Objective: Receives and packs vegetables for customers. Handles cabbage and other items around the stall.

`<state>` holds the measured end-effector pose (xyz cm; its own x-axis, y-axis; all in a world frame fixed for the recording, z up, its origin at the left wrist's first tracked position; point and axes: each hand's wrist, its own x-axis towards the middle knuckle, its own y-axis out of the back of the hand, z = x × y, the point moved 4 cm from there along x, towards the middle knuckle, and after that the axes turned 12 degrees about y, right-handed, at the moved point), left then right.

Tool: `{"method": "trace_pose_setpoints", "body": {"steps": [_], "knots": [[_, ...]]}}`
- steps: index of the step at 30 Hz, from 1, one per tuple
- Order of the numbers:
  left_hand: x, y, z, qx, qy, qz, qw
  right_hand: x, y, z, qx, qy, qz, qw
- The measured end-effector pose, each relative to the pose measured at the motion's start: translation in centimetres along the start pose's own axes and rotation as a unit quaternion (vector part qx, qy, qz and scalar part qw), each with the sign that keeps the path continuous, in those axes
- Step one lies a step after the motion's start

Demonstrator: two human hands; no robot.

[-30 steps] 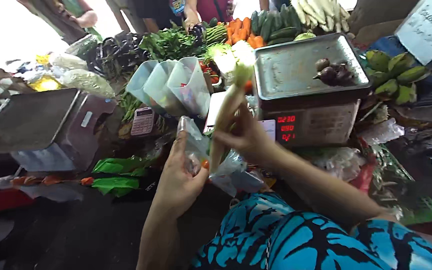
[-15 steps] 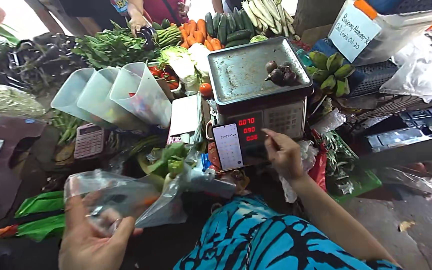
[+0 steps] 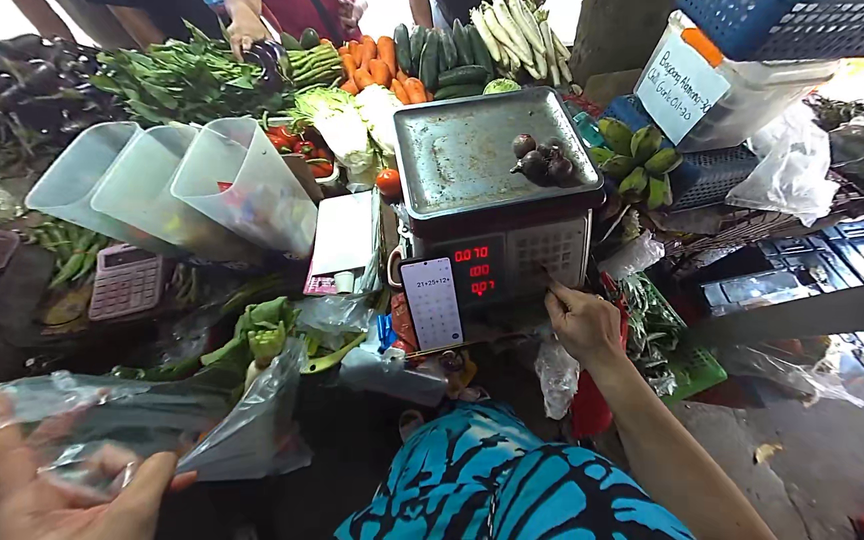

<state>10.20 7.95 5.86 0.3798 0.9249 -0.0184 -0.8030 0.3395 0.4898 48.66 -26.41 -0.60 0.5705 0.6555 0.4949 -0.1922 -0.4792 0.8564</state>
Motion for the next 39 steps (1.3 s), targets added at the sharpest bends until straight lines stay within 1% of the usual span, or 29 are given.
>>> {"method": "trace_pose_setpoints", "body": {"steps": [3,8,11,16,20,24,30,34,36,38,39], "knots": [[0.1,-0.3,0.2,0.003,-0.002,0.008,1.000,1.1,0.4,-0.9,0.014,0.011,0.013,1.000],[0.2,-1.0,0.5,0.005,-0.022,0.001,1.000,1.7,0.5,-1.7,0.021,-0.012,-0.029,0.999],[-0.4,-1.8,2.2,-0.004,-0.030,0.004,1.000,0.6,0.6,-3.1,0.056,0.023,-0.006,0.998],[-0.8,-2.3,3.9,-0.010,-0.026,0.003,1.000,-2.8,-1.2,-7.7,0.114,0.093,-0.001,0.989],[-0.5,-2.1,3.8,-0.015,-0.021,-0.004,1.000,-4.5,-3.2,-10.4,0.140,0.141,-0.009,0.980],[-0.4,-1.5,3.6,-0.010,-0.021,0.001,1.000,-4.7,-4.2,-11.9,0.149,0.165,-0.007,0.975],[-0.3,-0.9,3.3,-0.010,-0.011,0.000,1.000,-3.0,-4.9,-13.3,0.152,0.182,-0.033,0.971],[-0.2,-0.8,3.1,-0.019,-0.012,-0.004,1.000,-1.5,-5.2,-14.1,0.148,0.173,-0.049,0.973],[-0.2,-0.8,3.1,-0.021,-0.012,-0.009,1.000,-0.7,-4.6,-13.9,0.160,0.157,-0.027,0.974],[-0.3,-0.8,3.1,-0.019,-0.009,-0.016,1.000,1.5,-2.0,-12.4,0.160,0.123,0.030,0.979],[-0.4,-0.8,3.1,-0.020,-0.007,-0.020,1.000,3.3,-0.2,-11.3,0.138,0.100,0.050,0.984]]}}
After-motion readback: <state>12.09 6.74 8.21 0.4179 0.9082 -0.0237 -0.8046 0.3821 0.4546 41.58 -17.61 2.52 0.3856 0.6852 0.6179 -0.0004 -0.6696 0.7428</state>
